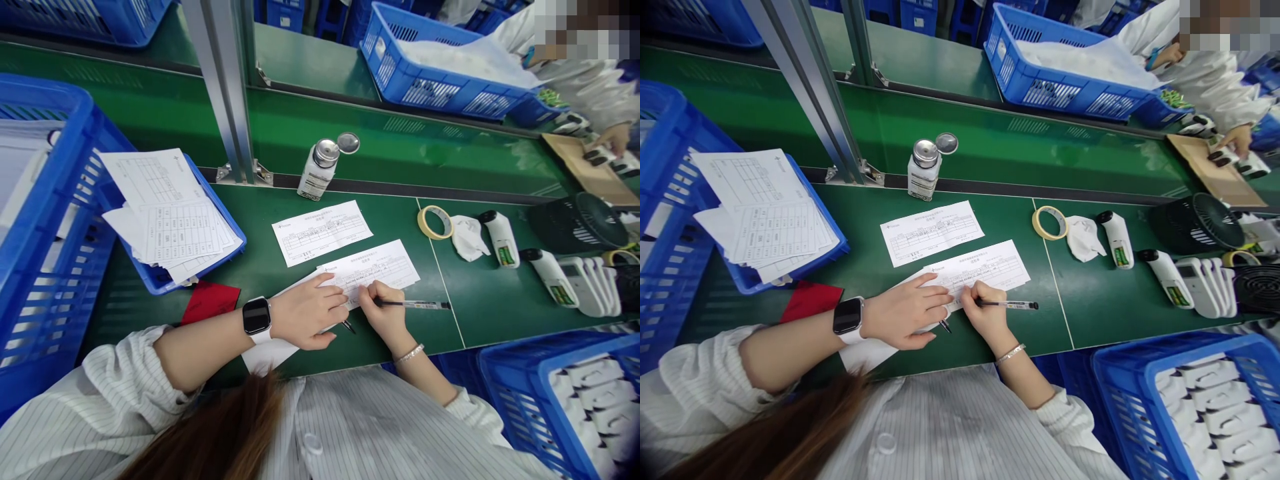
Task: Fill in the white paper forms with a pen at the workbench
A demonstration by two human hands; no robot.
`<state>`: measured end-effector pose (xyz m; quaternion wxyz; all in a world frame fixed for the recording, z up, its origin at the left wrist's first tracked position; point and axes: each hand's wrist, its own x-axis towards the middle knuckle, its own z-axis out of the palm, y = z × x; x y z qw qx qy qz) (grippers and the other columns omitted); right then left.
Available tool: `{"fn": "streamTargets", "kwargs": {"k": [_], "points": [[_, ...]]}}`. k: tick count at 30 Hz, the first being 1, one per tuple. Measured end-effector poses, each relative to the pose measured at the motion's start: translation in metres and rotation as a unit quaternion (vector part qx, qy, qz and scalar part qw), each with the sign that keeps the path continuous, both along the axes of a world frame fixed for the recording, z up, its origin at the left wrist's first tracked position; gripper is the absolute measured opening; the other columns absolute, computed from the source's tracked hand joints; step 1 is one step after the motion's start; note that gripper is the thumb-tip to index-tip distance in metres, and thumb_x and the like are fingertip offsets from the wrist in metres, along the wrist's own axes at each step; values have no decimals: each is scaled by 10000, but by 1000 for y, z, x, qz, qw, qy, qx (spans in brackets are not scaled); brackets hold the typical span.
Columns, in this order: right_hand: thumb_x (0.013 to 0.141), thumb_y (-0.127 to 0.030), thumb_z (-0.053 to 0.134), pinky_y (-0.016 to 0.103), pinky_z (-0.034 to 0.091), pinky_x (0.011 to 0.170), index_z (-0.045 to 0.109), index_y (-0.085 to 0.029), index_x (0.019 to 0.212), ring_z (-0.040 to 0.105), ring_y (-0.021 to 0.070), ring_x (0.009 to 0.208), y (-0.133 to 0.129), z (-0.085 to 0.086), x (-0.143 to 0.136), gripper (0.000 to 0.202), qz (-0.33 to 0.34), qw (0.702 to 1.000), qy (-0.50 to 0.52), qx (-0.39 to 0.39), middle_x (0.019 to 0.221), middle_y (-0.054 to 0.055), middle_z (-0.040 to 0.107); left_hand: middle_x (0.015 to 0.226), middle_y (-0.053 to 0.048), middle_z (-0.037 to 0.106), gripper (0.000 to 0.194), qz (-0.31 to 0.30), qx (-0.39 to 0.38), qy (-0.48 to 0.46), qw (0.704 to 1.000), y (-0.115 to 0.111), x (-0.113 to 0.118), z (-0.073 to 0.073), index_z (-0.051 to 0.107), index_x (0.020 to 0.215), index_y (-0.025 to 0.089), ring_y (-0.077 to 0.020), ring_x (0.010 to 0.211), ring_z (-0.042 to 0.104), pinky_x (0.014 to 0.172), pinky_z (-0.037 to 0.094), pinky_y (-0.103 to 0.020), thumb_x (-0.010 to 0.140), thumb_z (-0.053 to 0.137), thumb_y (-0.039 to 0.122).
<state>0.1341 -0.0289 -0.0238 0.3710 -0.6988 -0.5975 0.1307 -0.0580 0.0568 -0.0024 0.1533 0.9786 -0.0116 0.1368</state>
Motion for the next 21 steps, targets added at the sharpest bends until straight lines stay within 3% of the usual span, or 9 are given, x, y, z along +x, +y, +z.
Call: {"fn": "streamTargets", "kwargs": {"k": [6,21], "points": [[752,-209,561,226,271,426,310,-191,479,276,54,412,-1,-1,1,371,-40,999,-1,28,423,-73,302,1118,-118,586,301,2,1,6,1000,0,0,-1,547,974,146,-247,1072,519,1030,261,-457,795,474,377],[758,-230,556,222,271,430,315,-190,478,279,54,414,2,-1,1,371,-31,999,-3,10,425,-74,298,1118,-115,582,293,1,-1,6,1000,-1,-1,-1,540,967,146,-243,1070,516,1038,248,-469,797,467,373]]}}
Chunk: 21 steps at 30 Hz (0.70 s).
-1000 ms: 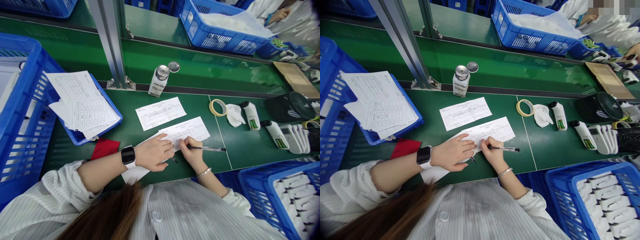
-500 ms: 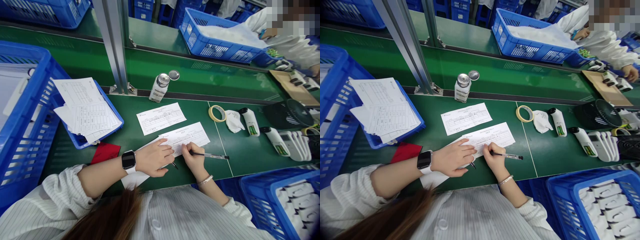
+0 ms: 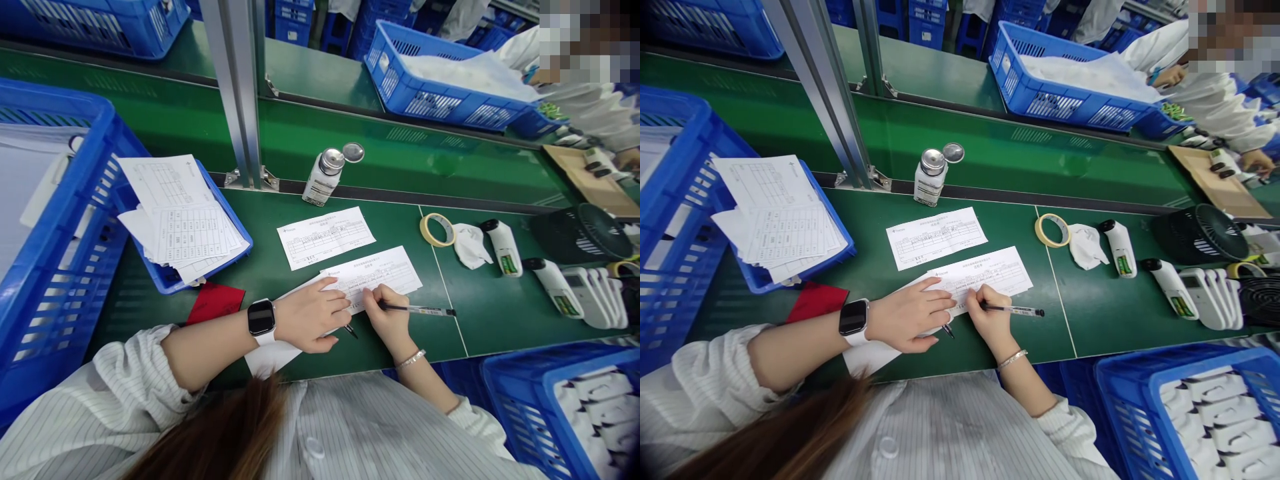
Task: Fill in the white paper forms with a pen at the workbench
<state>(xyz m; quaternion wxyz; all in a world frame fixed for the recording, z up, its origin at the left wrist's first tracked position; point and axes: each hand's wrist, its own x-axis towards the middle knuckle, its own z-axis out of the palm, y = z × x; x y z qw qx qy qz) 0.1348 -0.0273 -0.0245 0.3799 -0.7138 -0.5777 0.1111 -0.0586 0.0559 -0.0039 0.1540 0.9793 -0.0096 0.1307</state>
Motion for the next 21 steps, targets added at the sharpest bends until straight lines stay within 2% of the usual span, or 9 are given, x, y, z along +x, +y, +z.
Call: {"fn": "streamTargets", "kwargs": {"k": [21], "points": [[755,-217,541,218,274,431,304,-190,475,277,53,414,0,0,0,368,7,1000,-5,0,422,-74,294,1136,-115,575,301,-5,5,6,1000,1,1,-1,534,973,140,-242,1088,504,1039,241,-467,806,454,377]]}}
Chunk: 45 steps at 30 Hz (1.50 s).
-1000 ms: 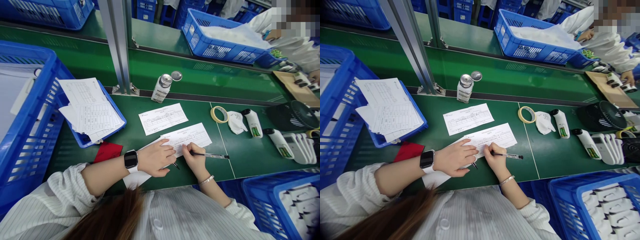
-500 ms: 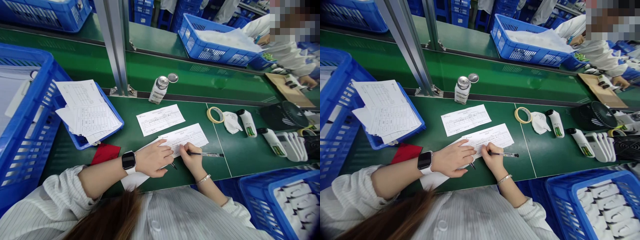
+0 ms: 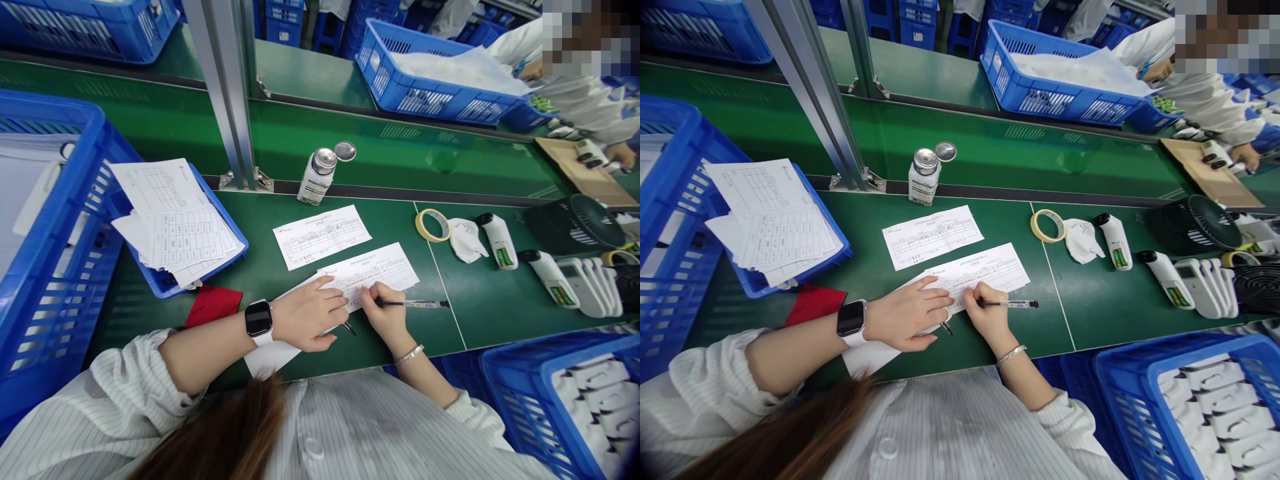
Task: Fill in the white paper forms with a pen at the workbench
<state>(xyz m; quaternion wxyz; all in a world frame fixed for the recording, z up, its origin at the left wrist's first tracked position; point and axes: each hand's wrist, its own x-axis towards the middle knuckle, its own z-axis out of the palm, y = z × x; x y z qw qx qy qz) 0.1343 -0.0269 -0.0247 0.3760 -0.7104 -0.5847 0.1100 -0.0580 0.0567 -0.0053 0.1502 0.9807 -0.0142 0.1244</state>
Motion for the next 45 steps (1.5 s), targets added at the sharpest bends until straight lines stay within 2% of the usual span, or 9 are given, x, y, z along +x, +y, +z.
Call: {"fn": "streamTargets", "kwargs": {"k": [16,45], "points": [[759,-219,553,227,281,443,301,-194,492,281,58,427,0,-3,1,368,-15,1000,18,7,437,-74,304,1142,-115,573,308,-1,1,5,1000,0,0,0,540,974,139,-242,1089,503,1040,240,-466,817,438,383],[748,-197,534,236,265,449,271,-197,482,267,60,428,-1,1,-1,374,-6,1000,23,-8,437,-71,281,1135,-118,578,302,2,3,8,1000,0,0,2,539,987,144,-245,1091,504,1033,252,-464,811,450,373]]}}
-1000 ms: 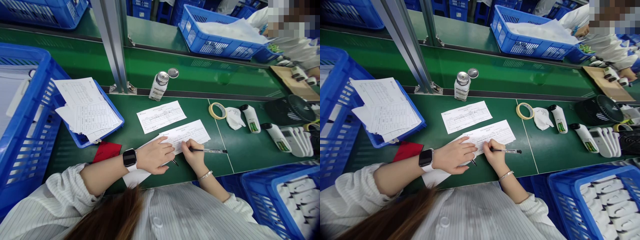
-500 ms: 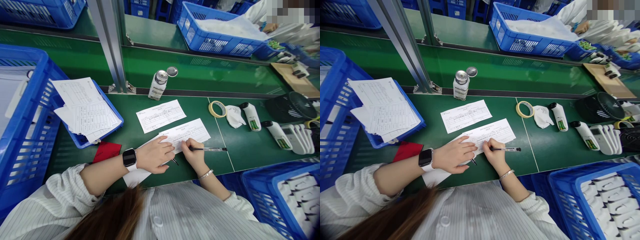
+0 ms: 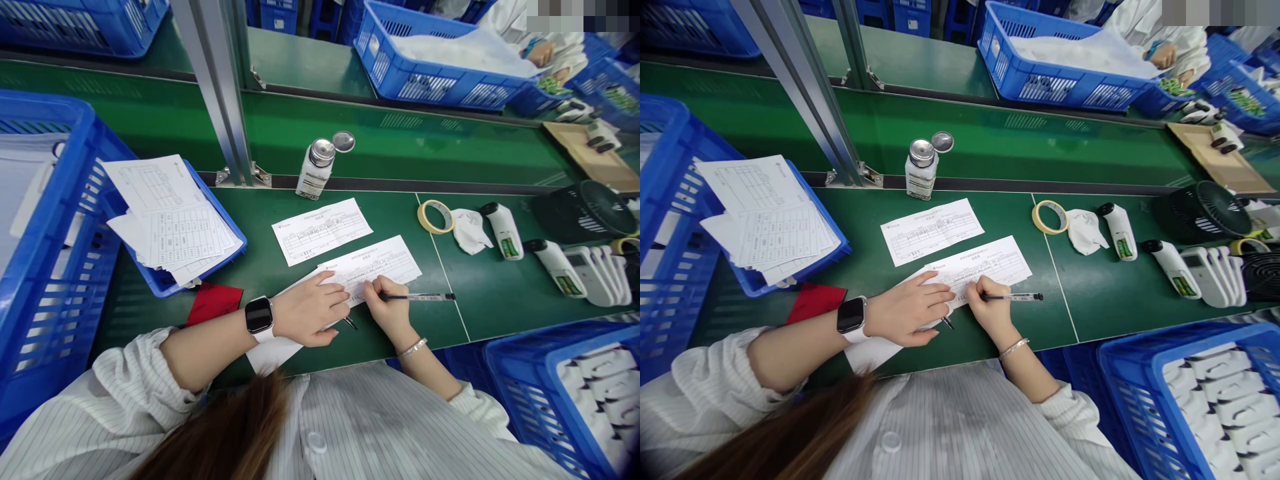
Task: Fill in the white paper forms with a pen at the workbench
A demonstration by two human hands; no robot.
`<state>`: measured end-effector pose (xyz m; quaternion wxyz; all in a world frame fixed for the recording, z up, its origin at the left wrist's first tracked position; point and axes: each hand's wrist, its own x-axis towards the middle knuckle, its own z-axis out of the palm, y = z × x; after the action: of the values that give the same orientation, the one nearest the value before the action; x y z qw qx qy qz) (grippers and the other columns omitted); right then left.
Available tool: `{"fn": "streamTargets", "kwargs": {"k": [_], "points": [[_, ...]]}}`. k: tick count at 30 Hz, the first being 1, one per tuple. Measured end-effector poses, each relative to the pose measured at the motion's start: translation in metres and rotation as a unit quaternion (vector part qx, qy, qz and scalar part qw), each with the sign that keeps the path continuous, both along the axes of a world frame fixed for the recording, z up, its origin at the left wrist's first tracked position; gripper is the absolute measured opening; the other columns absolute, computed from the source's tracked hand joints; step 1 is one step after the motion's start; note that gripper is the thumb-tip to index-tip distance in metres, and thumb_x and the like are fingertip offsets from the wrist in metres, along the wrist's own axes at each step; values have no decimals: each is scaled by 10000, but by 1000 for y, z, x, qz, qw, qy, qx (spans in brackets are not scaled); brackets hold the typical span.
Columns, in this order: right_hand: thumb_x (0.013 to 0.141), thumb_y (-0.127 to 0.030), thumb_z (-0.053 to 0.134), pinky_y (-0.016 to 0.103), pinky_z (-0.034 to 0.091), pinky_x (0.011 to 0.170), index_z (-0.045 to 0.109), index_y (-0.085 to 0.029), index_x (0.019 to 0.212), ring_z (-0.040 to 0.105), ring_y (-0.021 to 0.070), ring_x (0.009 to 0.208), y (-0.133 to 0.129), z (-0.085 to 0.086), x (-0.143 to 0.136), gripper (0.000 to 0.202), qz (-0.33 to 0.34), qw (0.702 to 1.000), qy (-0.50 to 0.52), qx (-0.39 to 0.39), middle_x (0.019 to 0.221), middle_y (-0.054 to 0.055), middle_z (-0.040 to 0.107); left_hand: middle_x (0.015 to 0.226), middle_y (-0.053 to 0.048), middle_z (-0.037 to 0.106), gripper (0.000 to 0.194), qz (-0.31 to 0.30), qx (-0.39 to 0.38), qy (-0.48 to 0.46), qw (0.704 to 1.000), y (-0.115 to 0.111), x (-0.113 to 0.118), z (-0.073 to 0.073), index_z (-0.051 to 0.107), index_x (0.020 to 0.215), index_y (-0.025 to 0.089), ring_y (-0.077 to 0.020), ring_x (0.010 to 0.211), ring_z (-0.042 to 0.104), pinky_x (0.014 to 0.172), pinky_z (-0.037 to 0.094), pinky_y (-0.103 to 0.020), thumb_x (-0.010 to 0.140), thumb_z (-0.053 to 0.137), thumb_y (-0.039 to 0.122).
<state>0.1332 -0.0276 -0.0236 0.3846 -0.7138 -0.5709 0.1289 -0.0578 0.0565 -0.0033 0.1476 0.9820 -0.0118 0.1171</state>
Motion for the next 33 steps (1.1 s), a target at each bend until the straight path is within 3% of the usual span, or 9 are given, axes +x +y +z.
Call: {"fn": "streamTargets", "kwargs": {"k": [11,33], "points": [[762,-238,557,244,268,441,285,-204,492,267,70,440,-9,0,-2,385,-34,995,86,24,439,-67,294,1165,-85,577,278,-6,6,-15,1000,0,-1,-1,551,956,161,-257,1084,500,1018,243,-505,801,467,376],[745,-223,553,222,259,418,313,-193,476,272,54,404,-8,0,-8,362,11,1000,-17,0,416,-74,295,1072,-66,616,255,-6,-2,-9,1000,0,-2,1,543,937,174,-258,1055,507,1020,219,-529,804,468,379]]}}
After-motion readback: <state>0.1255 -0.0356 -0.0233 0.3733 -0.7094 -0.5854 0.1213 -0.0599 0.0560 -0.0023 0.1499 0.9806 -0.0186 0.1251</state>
